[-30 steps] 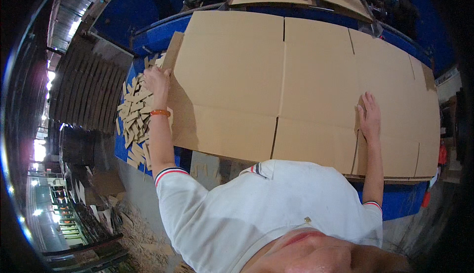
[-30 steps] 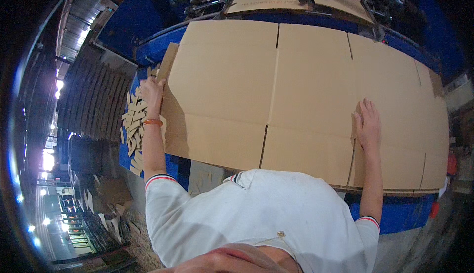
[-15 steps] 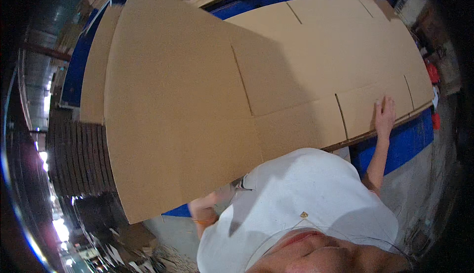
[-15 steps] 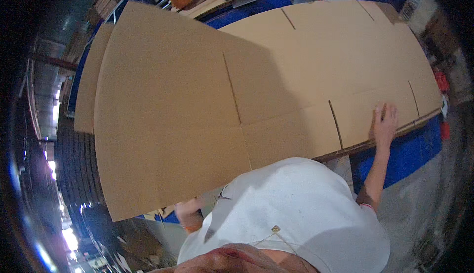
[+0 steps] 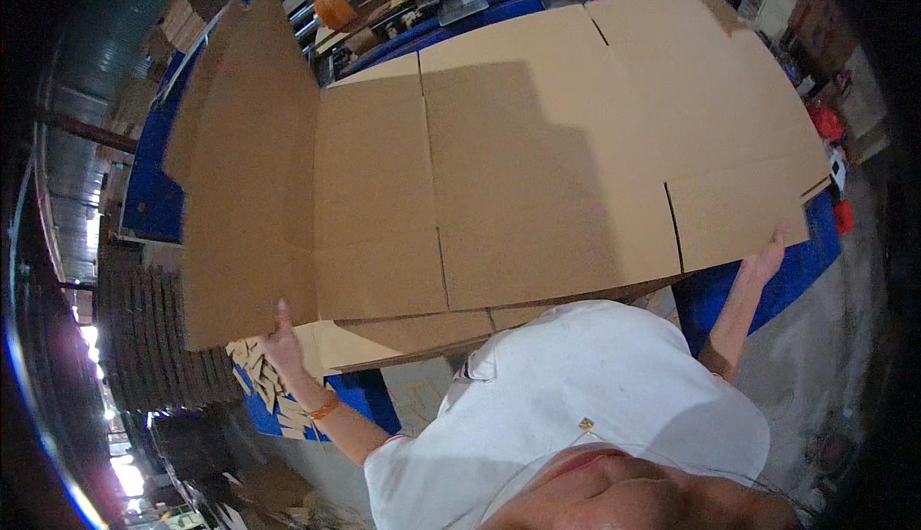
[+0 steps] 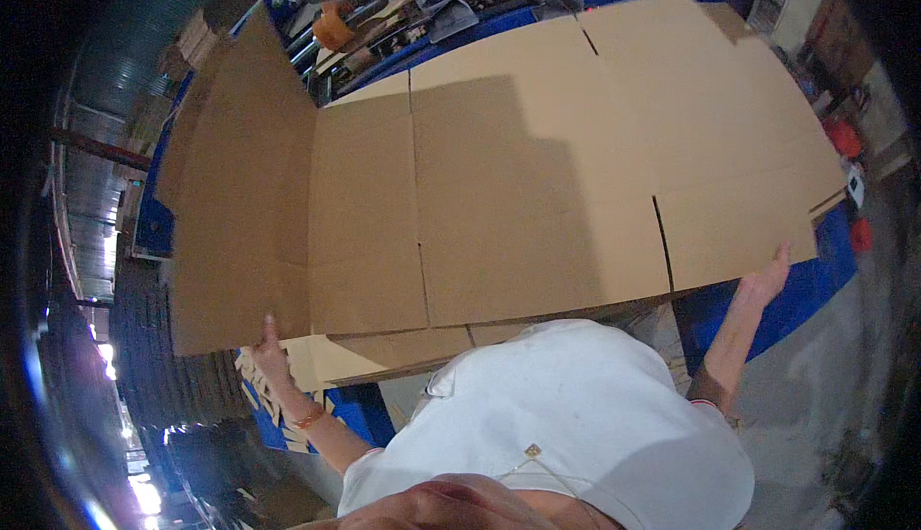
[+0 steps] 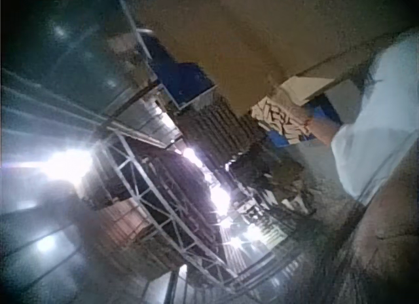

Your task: The person repeatedly picks up flat cardboard sheets, folds them along pre-scored lines to form box shapes, and places them on a conveyor belt. The process is continuous and repetitive, with the person handling each sheet individually.

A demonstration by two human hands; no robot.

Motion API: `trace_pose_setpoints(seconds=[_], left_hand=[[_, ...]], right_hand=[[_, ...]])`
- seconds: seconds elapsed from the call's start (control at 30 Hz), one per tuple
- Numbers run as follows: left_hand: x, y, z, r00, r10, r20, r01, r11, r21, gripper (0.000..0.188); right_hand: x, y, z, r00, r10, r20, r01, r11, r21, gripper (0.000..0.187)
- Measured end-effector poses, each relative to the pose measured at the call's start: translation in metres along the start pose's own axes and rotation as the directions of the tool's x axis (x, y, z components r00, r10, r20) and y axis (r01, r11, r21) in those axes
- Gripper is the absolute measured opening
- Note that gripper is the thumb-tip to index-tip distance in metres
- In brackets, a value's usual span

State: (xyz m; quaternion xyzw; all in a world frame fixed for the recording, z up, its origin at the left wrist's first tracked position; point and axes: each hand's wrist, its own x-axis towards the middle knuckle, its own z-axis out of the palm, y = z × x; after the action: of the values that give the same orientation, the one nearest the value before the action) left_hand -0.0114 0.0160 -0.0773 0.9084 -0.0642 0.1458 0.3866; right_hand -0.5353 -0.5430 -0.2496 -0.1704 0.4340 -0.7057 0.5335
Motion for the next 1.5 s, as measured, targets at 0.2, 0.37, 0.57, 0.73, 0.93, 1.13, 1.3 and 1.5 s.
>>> trace_pose_setpoints(seconds=[0.2, 0.37, 0.57, 0.73, 0.93, 1.13, 1.3, 1.5], left_hand=[[-0.028, -0.003, 0.06, 0.986, 0.153, 0.067, -0.116, 0.916, -0.383, 0.031], [-0.048, -0.013, 0.124, 0.866, 0.486, 0.115, -0.419, 0.833, -0.361, 0.049], [-0.095, 0.047, 0.167, 0.432, 0.72, 0.544, -0.811, 0.573, -0.115, 0.071], [-0.093, 0.054, 0.173, 0.431, 0.674, 0.601, -0.804, 0.588, -0.084, 0.073], [-0.079, 0.056, 0.199, 0.425, 0.718, 0.551, -0.836, 0.544, -0.064, 0.071], [-0.017, 0.079, 0.252, 0.415, 0.773, 0.481, -0.88, 0.475, -0.006, 0.07], [0.029, 0.101, 0.297, 0.425, 0.79, 0.441, -0.895, 0.438, 0.079, 0.065], [0.034, 0.059, 0.268, 0.58, 0.745, 0.329, -0.814, 0.537, 0.221, 0.067]], right_hand=[[-0.117, -0.007, 0.11, 0.836, -0.417, 0.356, 0.533, 0.773, -0.345, 0.032], [-0.122, 0.018, 0.161, 0.039, -0.534, 0.844, 0.952, 0.276, 0.13, 0.03], [-0.187, 0.064, 0.157, -0.377, -0.016, 0.926, 0.92, 0.109, 0.376, 0.06], [-0.184, 0.087, 0.153, -0.413, 0.21, 0.886, 0.91, 0.06, 0.41, 0.07], [-0.164, 0.108, 0.169, -0.377, 0.216, 0.901, 0.926, 0.116, 0.359, 0.068], [-0.134, 0.155, 0.247, -0.478, -0.017, 0.878, 0.876, 0.069, 0.478, 0.06], [-0.112, 0.185, 0.312, -0.497, -0.085, 0.864, 0.866, 0.018, 0.5, 0.048], [-0.116, 0.19, 0.31, -0.485, -0.118, 0.867, 0.874, -0.046, 0.483, 0.047]])
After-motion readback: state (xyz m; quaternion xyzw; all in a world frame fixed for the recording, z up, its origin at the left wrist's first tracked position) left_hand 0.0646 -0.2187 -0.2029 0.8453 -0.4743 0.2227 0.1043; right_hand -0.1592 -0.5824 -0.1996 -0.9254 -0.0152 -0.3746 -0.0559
